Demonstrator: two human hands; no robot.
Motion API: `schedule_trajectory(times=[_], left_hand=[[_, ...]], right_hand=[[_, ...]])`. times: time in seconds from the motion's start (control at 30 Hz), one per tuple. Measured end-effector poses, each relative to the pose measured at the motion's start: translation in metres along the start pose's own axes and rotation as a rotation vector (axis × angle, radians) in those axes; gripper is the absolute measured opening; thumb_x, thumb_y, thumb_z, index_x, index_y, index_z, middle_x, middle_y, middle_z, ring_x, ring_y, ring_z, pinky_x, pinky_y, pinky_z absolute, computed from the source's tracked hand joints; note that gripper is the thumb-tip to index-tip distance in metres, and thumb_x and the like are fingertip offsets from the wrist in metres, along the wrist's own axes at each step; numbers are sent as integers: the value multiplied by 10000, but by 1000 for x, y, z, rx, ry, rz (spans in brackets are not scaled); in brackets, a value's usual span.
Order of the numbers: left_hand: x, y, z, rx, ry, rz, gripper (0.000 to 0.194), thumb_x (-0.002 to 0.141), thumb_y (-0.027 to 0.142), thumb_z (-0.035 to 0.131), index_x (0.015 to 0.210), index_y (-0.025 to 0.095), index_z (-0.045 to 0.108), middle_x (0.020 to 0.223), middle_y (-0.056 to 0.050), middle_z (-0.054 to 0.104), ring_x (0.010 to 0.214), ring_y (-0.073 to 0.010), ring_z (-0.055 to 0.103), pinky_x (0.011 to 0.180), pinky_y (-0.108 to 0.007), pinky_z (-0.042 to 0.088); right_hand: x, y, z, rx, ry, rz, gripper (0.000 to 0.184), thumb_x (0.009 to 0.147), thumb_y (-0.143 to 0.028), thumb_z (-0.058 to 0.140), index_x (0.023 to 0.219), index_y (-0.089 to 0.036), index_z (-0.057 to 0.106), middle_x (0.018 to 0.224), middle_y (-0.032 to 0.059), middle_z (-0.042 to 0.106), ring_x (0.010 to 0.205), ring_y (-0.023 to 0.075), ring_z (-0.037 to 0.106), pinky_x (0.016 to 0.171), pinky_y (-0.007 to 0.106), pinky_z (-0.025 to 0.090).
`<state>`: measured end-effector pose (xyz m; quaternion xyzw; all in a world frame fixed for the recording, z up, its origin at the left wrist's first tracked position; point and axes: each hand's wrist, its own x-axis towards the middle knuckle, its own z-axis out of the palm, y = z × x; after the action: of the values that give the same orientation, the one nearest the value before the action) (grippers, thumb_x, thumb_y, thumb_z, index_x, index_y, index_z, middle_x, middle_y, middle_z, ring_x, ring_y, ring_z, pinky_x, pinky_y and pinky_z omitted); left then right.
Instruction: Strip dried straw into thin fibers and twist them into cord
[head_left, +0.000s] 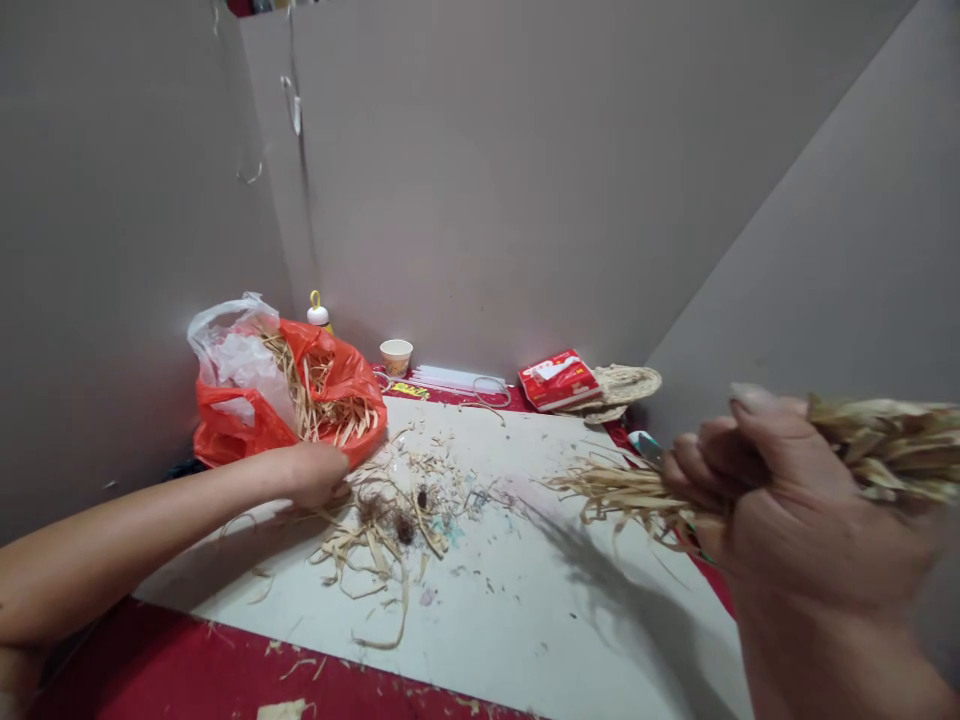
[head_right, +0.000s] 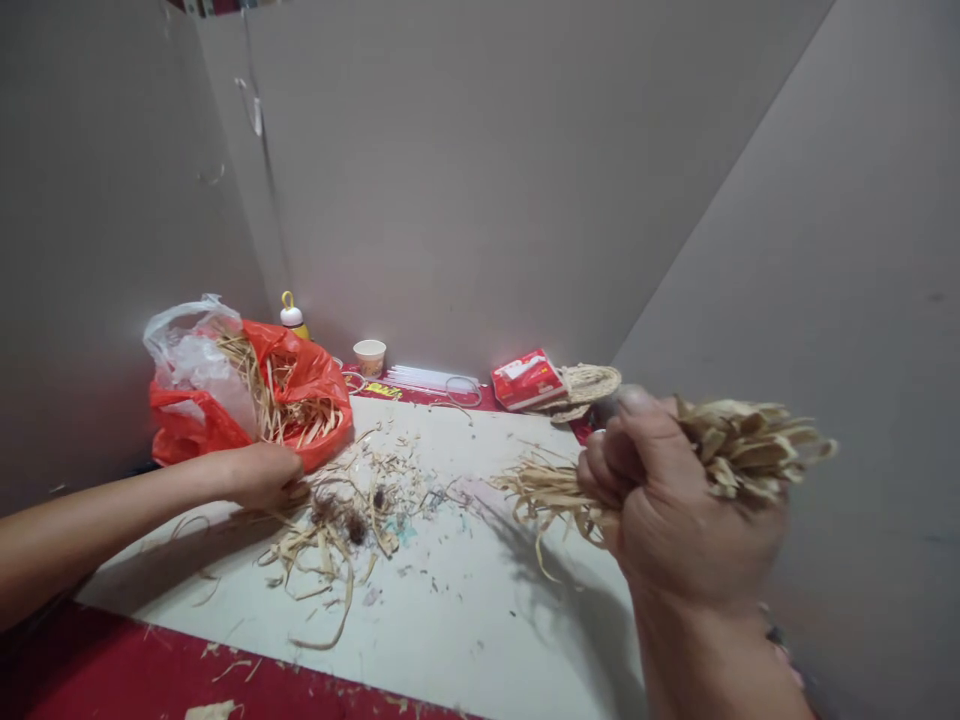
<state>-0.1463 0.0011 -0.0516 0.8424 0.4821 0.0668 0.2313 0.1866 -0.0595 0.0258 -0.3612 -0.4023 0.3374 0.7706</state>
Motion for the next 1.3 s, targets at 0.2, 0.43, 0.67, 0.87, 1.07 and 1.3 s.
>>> schedule_trajectory(times=[0.2, 0.43, 0.67, 0.87, 1.07, 1.3], left_hand=[[-4, 32, -54, -277, -123, 30, 82, 691, 226, 635, 624, 181, 627, 557, 19, 566, 498, -96, 469, 490, -199, 331], [3, 66, -60, -527, 76, 113, 204, 781, 350, 629, 719, 166, 690, 618, -14, 605, 548, -105, 515, 538, -222, 412], [21, 102, -37, -335, 364, 414, 154, 809, 315, 632, 814, 225, 757, 759, -29, 576, 739, -136, 523, 686, -265, 426], [36, 115, -15, -565, 323, 463, 101, 779, 251, 661, 795, 213, 753, 807, -23, 558, 778, -135, 519, 701, -266, 427], [39, 125, -1, -679, 357, 349, 240, 759, 283, 681, 985, 203, 693, 925, -29, 605, 749, -116, 509, 681, -251, 424], [40, 113, 16, -891, -170, 77, 372, 712, 461, 694, 857, 126, 623, 688, -7, 627, 454, -51, 411, 435, -192, 299]], right_hand=[[-9, 12, 8, 16, -117, 155, 481, 701, -348, 728, 536, -205, 299, 443, -96, 192, 366, 42, 138, 345, 223, 86], [-41, 48, 29, -78, -377, 499, 319, 680, -395, 751, 741, -196, 510, 468, -106, 274, 383, 37, 207, 357, 185, 160], [-63, 64, 44, -104, -517, 587, 347, 640, -356, 764, 879, -172, 593, 467, -107, 309, 375, 36, 220, 358, 191, 172], [-57, 72, 43, -36, -461, 581, 343, 635, -352, 761, 724, -193, 470, 468, -110, 314, 372, 40, 236, 349, 187, 222], [-50, 79, 37, -112, -356, 443, 324, 698, -402, 712, 653, -186, 475, 424, -92, 320, 369, 58, 266, 364, 212, 245], [-42, 58, 34, -348, -192, 188, 270, 708, -411, 710, 720, -158, 617, 455, -55, 421, 457, 96, 387, 459, 233, 330]])
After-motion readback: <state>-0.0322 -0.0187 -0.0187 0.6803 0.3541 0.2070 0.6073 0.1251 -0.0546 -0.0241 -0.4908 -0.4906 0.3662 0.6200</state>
